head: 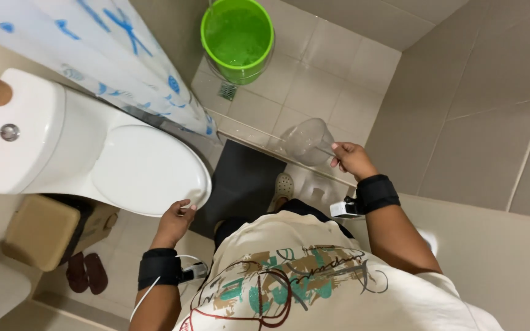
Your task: The person repeatedly scoops water from a green bucket using a clear plastic jug and pours it into the toilet bowl, then onto the floor, and into the sink. The person also wipes the sink basin with a red cloth.
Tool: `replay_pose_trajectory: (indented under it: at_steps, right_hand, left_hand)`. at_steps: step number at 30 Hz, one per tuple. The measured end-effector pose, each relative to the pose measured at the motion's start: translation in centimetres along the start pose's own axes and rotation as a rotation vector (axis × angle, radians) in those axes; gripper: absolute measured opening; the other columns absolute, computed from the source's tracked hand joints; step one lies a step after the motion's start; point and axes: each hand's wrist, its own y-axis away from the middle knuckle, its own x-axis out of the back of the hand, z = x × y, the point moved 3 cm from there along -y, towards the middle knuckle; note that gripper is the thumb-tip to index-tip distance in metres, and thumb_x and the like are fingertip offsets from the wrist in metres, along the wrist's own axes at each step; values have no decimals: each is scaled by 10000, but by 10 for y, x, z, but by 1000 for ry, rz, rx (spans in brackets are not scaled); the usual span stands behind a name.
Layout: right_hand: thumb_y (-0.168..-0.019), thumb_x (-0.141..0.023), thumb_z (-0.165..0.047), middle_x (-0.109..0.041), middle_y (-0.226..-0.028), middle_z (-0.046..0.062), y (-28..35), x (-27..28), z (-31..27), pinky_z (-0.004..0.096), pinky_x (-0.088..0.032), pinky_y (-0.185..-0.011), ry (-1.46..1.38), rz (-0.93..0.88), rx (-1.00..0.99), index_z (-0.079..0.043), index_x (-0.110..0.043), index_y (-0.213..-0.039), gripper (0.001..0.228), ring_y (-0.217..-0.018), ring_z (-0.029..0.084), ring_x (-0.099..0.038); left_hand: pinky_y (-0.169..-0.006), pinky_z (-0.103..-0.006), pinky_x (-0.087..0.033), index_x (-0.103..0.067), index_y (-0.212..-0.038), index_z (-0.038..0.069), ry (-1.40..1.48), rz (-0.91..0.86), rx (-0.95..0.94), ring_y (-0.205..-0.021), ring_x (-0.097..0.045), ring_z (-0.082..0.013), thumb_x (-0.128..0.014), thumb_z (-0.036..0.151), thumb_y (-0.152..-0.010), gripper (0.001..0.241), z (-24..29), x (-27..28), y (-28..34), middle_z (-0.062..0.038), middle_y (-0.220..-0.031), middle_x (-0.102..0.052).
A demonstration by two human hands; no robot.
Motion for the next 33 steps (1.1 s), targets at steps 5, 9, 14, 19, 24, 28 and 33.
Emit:
replay_pose_trajectory:
  at_steps: [5, 9, 14, 19, 24, 28, 33]
  right_hand:
    - [-1027, -616, -324, -674, -700, 54, -43, 42, 1, 259, -389, -475, -51, -22, -32, 7, -709, -1204, 387, -499, 90, -452]
    - [-1021, -592, -292, -678, -713, 59, -79, 54, 7, 258, -418, -482, -41, -40, -38, 10, -689, -1228, 378, -519, 86, -509]
    - [-1044, -581, -323, -689, -743, 59, -107, 43, -10, 274, -447, -529, -31, -66, -126, 4, -668, -1260, 402, -564, 100, -526]
    - [-1032, -566, -341, -714, -758, 56, -139, 33, -58, 285, -478, -571, 70, -90, -137, -34, -645, -1322, 430, -600, 107, -553]
    - [-1027, -602, -301, -699, -761, 76, -173, 37, -93, 287, -443, -541, 23, -52, -139, -7, -648, -1324, 420, -575, 120, -509]
    - [-1040, -586, -302, -706, -784, 60, -194, 39, -128, 249, -463, -552, -30, 3, -105, 0, -637, -1321, 416, -591, 79, -547]
    - [-1075, -561, -330, -719, -814, 77, -214, 50, -164, 250, -454, -540, -156, 230, 113, 25, -608, -1360, 457, -549, 82, -503]
  left_hand:
    - [-848, -354, -549, -639, -1359, 73, 26, 2, 23, -910, -692, -205, -699, 396, -926, 544, 45, -26, -1, -102, -1003, -732]
    - [-889, -333, -531, -643, -1376, 106, -51, -11, 48, -933, -692, -186, -691, 399, -934, 532, 80, -35, -11, -93, -1011, -738]
    - [-883, -339, -534, -645, -1365, 87, -35, -30, 40, -934, -693, -194, -697, 386, -933, 528, 91, -33, -61, -93, -1009, -741]
    - [-841, -365, -552, -664, -1350, 74, -82, -53, -41, -910, -701, -248, -700, 388, -935, 522, 121, -20, -135, -137, -978, -747]
    - [-883, -382, -553, -635, -1341, 55, -233, -120, -214, -997, -715, -285, -715, 405, -941, 538, 175, -11, -204, -172, -1071, -741]
    - [-887, -393, -558, -654, -1325, 63, -303, -102, -270, -999, -712, -318, -729, 415, -927, 536, 225, 7, -234, -188, -1071, -736]
    - [-849, -392, -545, -623, -1328, 52, -190, -130, -421, -979, -699, -302, -709, 376, -931, 519, 247, 31, -240, -165, -1075, -726]
